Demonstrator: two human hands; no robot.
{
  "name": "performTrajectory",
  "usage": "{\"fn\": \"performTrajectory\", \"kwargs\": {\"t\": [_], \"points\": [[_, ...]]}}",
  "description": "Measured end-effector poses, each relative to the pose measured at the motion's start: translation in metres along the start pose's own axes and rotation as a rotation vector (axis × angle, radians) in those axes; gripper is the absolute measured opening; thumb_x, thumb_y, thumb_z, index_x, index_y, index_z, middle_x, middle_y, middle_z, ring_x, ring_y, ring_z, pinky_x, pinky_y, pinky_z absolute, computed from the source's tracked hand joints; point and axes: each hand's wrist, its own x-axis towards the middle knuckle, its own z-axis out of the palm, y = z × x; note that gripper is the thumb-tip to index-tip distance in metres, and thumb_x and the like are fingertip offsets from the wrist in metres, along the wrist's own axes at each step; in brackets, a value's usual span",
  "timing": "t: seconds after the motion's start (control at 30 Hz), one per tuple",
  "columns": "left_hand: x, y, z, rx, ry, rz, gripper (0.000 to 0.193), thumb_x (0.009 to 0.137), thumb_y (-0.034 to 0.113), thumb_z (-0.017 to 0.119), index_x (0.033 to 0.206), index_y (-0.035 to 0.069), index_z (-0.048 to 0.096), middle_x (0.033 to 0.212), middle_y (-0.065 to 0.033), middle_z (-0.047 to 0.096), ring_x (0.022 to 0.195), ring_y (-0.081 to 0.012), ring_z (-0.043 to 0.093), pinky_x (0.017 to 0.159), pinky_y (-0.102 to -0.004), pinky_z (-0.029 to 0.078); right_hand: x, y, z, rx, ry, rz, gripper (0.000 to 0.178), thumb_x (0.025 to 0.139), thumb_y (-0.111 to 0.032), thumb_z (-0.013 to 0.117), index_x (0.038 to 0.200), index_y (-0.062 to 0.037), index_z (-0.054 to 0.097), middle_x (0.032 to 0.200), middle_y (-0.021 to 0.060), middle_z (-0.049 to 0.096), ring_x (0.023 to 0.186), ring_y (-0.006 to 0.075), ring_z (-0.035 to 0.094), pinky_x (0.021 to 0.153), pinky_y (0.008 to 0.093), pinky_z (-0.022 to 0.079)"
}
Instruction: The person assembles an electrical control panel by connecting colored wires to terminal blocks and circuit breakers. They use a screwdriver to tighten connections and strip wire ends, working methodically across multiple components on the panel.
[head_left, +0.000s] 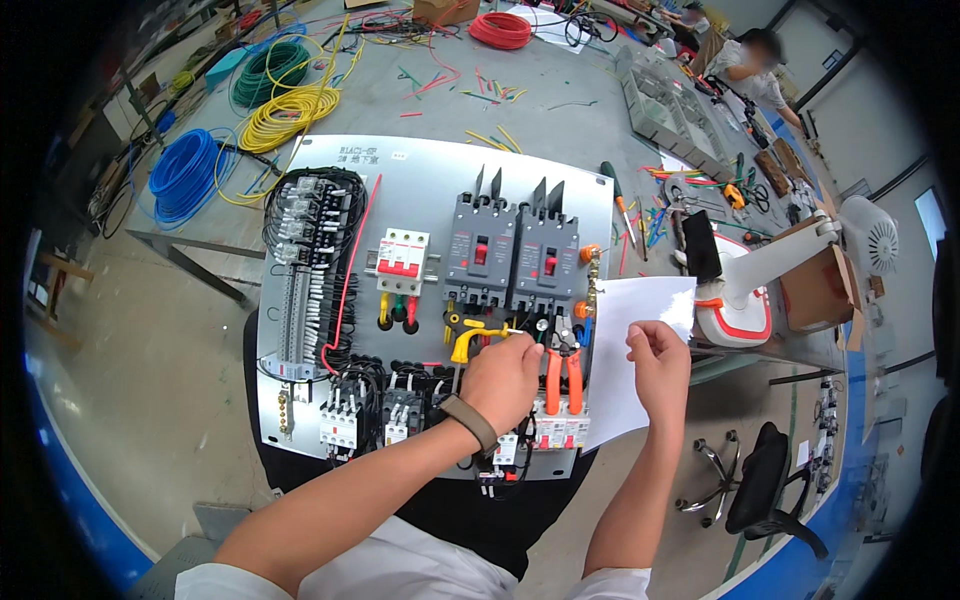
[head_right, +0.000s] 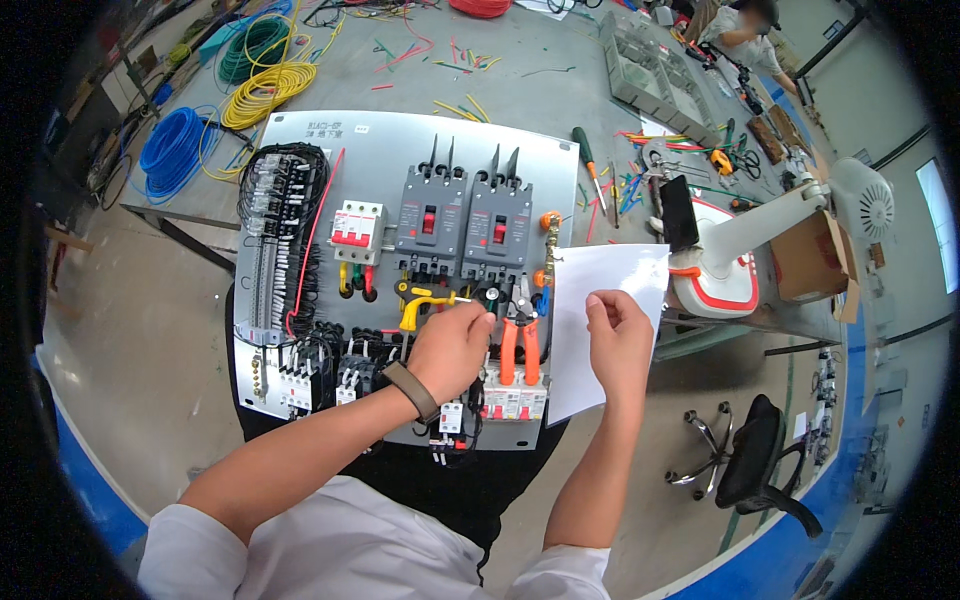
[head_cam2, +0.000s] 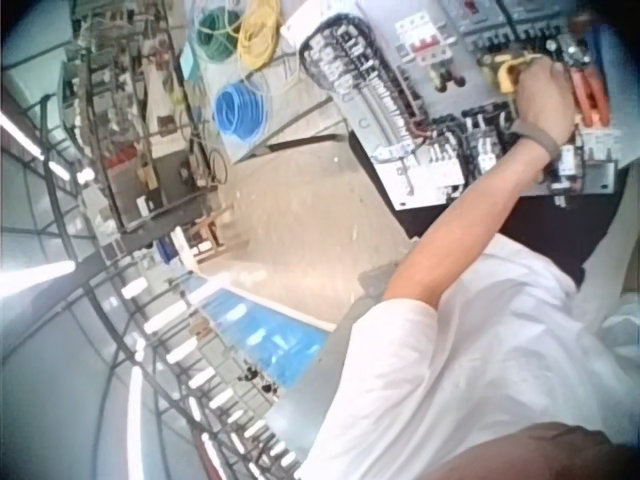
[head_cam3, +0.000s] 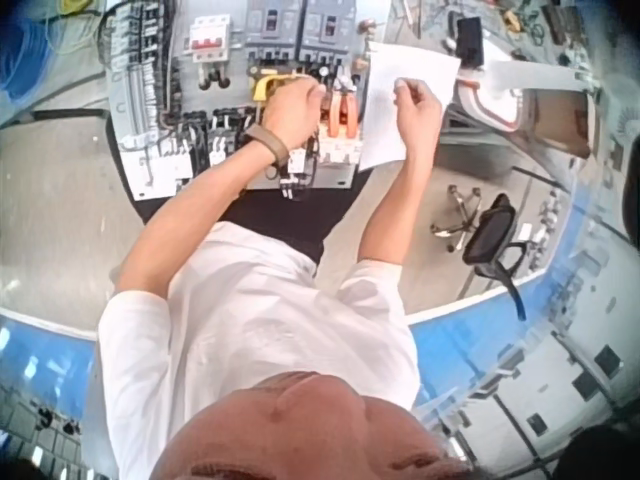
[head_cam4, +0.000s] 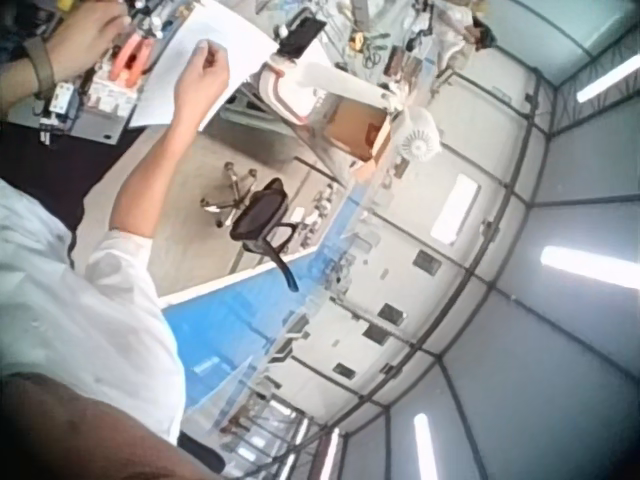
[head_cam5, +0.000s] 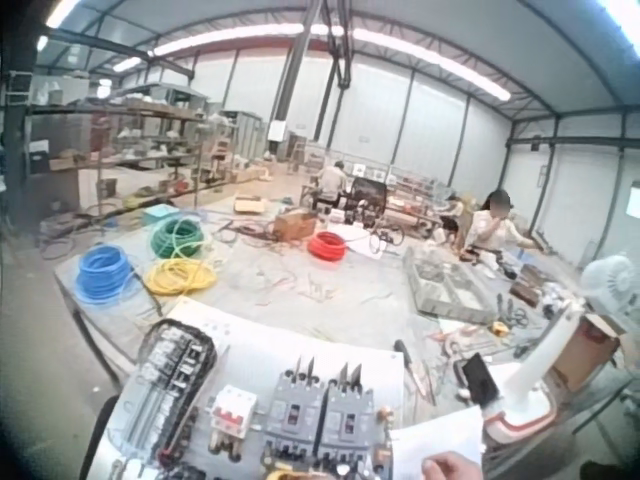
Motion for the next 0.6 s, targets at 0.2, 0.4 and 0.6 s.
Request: {"fn": "performTrajectory", "kwargs": {"t": [0.2, 0.4, 0.6], "points": [[0.002, 0.006, 0.001, 0.003, -0.016, -0.014, 0.029, 0.105, 0.024, 0.056, 0.092, 0.0, 0.065, 0.08, -0.0235, 0.067, 0.082, -0.0465, 0.066, 0.073, -0.0539, 0.05, 0.046, -0.012, -0.022, -0.015, 0.052, -0.057, 0.022, 0.102, -0.016, 0.066, 0.111, 0.0036, 0.071, 0.093, 0.0052, 0.072, 0.076, 0.0118, 0.065, 0.07, 0.027, 0.053], [-0.002, 0.002, -0.001, 0.011, 0.0, -0.016, 0.028, 0.104, 0.026, 0.057, 0.094, 0.001, 0.065, 0.083, -0.0245, 0.067, 0.084, -0.0486, 0.065, 0.073, -0.0553, 0.05, 0.045, -0.043, -0.003, 0.048, -0.026, -0.123, 0.024, 0.102, -0.018, 0.068, 0.115, 0.0016, 0.071, 0.096, 0.0043, 0.072, 0.079, 0.0112, 0.066, 0.071, 0.027, 0.053], [-0.004, 0.007, -0.003, -0.031, -0.028, -0.051, 0.028, 0.105, 0.027, 0.057, 0.094, 0.002, 0.066, 0.085, -0.0248, 0.068, 0.084, -0.0478, 0.066, 0.073, -0.0566, 0.052, 0.011, -0.083, 0.027, 0.112, -0.224, -0.2, 0.017, 0.1, -0.01, 0.069, 0.112, 0.0024, 0.073, 0.09, 0.0036, 0.071, 0.077, 0.0082, 0.062, 0.071, 0.026, 0.051]]}}
